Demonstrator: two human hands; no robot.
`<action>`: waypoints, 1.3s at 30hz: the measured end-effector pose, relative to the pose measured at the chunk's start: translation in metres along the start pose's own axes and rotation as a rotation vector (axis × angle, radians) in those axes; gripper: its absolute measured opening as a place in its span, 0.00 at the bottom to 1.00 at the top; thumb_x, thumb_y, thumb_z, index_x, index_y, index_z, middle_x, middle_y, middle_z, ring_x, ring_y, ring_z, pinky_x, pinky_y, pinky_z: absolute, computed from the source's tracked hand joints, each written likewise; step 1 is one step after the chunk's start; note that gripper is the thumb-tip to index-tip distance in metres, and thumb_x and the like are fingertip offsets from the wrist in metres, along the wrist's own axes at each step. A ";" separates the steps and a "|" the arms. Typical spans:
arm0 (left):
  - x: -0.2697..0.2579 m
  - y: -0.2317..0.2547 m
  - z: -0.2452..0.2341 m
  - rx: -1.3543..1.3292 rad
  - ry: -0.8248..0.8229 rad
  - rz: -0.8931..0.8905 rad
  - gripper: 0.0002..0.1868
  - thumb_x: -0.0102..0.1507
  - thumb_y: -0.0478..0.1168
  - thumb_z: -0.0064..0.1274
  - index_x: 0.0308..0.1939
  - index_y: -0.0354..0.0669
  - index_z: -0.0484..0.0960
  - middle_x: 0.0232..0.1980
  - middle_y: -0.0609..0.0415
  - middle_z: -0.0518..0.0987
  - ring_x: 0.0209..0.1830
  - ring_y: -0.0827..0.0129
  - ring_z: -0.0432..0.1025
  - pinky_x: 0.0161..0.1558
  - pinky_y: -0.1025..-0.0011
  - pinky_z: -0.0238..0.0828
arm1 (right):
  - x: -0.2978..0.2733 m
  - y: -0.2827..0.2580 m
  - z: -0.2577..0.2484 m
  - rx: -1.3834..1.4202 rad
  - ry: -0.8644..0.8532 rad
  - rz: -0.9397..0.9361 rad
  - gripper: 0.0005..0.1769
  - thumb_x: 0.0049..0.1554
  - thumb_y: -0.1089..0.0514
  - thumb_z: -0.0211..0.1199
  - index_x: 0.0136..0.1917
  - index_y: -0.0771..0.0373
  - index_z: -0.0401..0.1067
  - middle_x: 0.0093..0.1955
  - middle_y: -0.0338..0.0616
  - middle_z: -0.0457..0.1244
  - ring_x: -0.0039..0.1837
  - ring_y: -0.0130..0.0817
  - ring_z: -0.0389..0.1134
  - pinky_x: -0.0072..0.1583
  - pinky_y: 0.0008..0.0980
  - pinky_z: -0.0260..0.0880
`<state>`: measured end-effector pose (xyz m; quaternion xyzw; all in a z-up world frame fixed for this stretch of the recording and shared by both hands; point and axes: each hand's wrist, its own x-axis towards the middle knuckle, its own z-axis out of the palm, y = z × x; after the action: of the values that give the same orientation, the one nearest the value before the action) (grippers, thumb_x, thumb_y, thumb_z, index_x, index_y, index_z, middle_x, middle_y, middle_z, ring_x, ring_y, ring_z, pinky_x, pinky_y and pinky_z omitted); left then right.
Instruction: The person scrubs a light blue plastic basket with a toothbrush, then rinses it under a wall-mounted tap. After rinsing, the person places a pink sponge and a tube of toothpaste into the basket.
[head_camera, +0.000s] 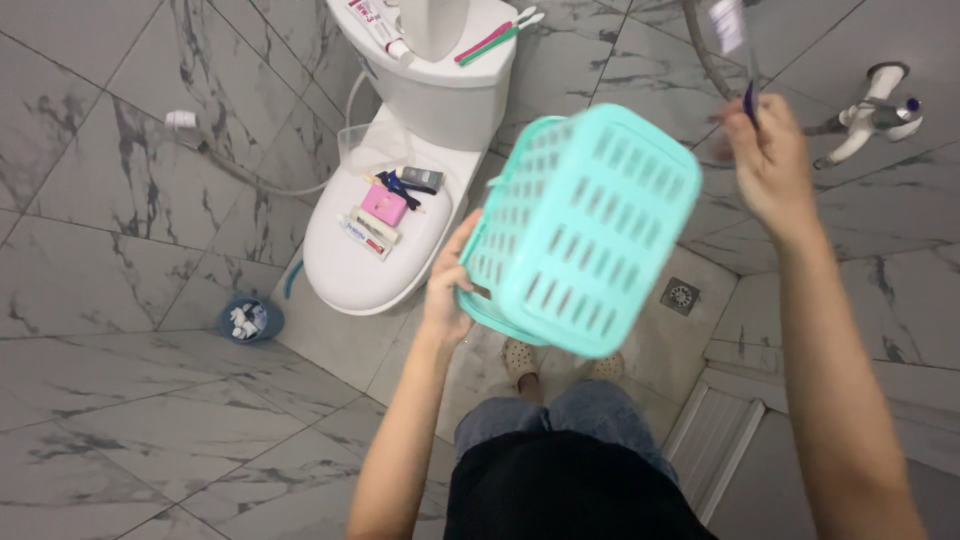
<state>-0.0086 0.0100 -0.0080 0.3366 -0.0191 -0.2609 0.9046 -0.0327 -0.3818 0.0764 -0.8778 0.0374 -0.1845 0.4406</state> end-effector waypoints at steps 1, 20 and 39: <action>0.000 0.002 -0.002 -0.022 0.066 0.020 0.51 0.44 0.27 0.37 0.76 0.31 0.61 0.67 0.41 0.73 0.61 0.62 0.72 0.59 0.73 0.72 | -0.005 -0.007 -0.002 -0.152 -0.029 0.024 0.17 0.79 0.53 0.53 0.54 0.68 0.71 0.51 0.51 0.62 0.47 0.36 0.67 0.52 0.32 0.69; 0.008 -0.008 -0.023 0.208 0.414 0.036 0.24 0.68 0.36 0.53 0.67 0.31 0.74 0.50 0.49 0.83 0.38 0.76 0.77 0.36 0.77 0.76 | -0.095 -0.101 0.060 -0.452 -0.178 -0.851 0.25 0.59 0.65 0.60 0.62 0.38 0.77 0.41 0.30 0.72 0.31 0.19 0.65 0.28 0.23 0.60; 0.009 -0.005 -0.016 0.160 0.464 -0.007 0.24 0.67 0.39 0.52 0.66 0.31 0.74 0.57 0.47 0.83 0.47 0.72 0.78 0.47 0.74 0.77 | -0.073 -0.100 0.055 -0.534 -0.033 -0.594 0.24 0.59 0.66 0.66 0.66 0.45 0.77 0.44 0.33 0.71 0.35 0.21 0.66 0.34 0.22 0.63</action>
<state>0.0005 0.0121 -0.0251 0.4583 0.1698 -0.1772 0.8543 -0.0909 -0.2626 0.1044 -0.9369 -0.1783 -0.2735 0.1249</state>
